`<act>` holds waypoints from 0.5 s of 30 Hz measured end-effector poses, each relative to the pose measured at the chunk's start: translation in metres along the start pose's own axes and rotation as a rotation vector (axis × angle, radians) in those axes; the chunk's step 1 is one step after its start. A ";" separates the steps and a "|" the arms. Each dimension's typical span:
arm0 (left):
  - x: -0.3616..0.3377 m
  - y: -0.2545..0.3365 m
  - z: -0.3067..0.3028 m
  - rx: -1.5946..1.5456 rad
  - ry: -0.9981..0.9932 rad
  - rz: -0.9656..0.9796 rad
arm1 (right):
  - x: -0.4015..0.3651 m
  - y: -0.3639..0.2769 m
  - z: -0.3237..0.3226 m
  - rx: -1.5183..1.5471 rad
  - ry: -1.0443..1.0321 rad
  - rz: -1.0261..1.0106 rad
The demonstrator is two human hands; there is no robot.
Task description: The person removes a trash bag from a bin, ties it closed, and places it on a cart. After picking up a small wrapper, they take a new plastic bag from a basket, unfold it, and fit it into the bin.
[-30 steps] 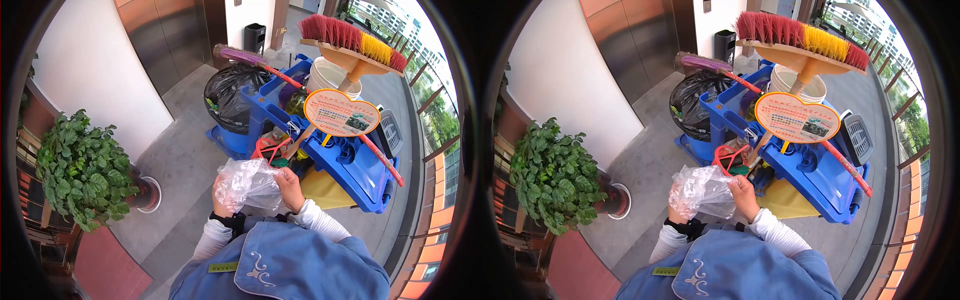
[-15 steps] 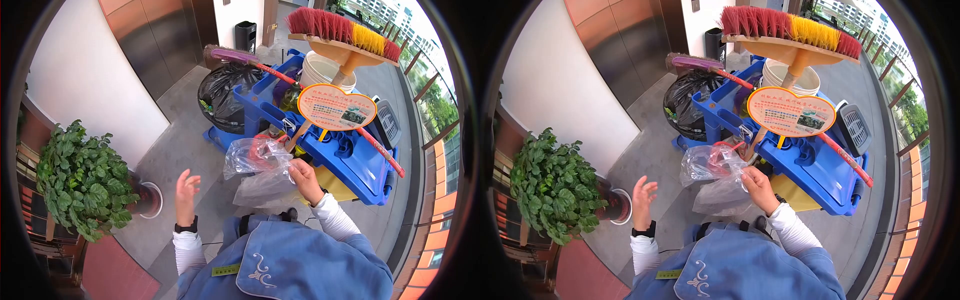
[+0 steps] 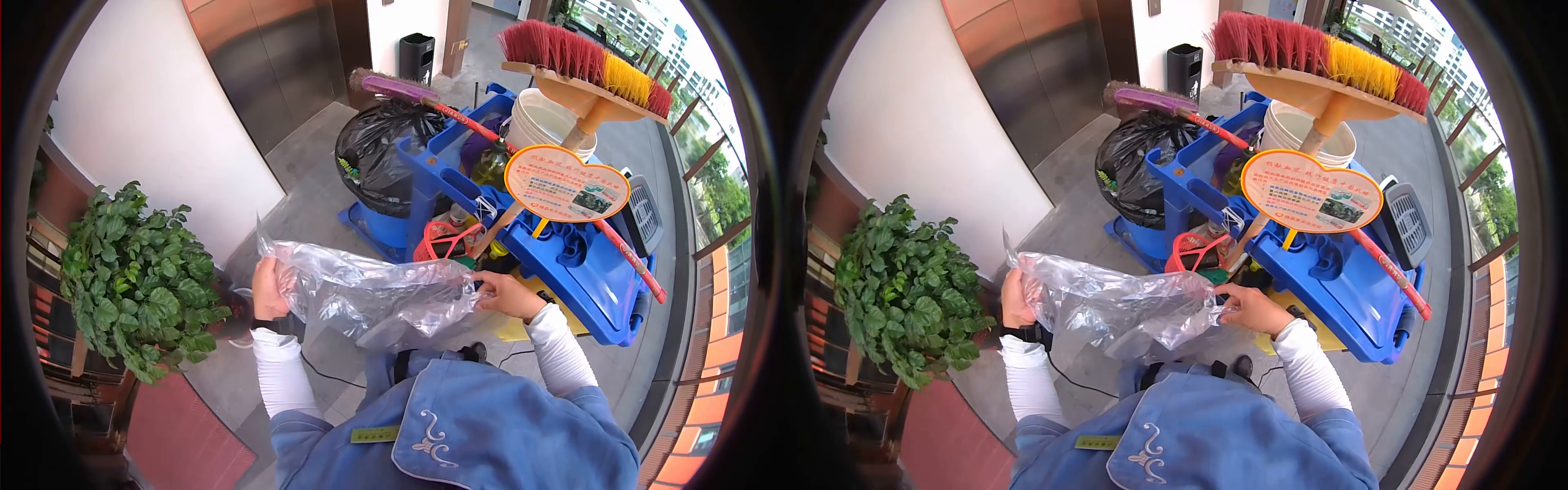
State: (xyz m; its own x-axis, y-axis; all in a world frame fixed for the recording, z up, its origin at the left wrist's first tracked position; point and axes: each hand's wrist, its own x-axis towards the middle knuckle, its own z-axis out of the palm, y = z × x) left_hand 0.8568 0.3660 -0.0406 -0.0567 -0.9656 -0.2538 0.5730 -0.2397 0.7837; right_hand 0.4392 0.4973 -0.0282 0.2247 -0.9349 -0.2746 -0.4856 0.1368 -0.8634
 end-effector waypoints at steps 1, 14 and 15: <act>0.005 0.014 -0.014 0.006 0.054 0.009 | 0.004 0.024 -0.002 0.080 0.015 0.024; 0.035 0.085 -0.139 0.626 0.628 0.361 | -0.022 0.069 -0.011 0.266 0.325 0.285; 0.031 0.090 -0.131 0.673 0.664 0.381 | -0.025 0.069 -0.011 0.268 0.322 0.314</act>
State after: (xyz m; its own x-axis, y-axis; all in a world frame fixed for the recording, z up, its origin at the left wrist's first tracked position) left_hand 1.0134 0.3280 -0.0521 0.6159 -0.7874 -0.0236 -0.1322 -0.1329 0.9823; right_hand 0.3910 0.5266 -0.0769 -0.1884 -0.8827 -0.4305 -0.2447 0.4667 -0.8499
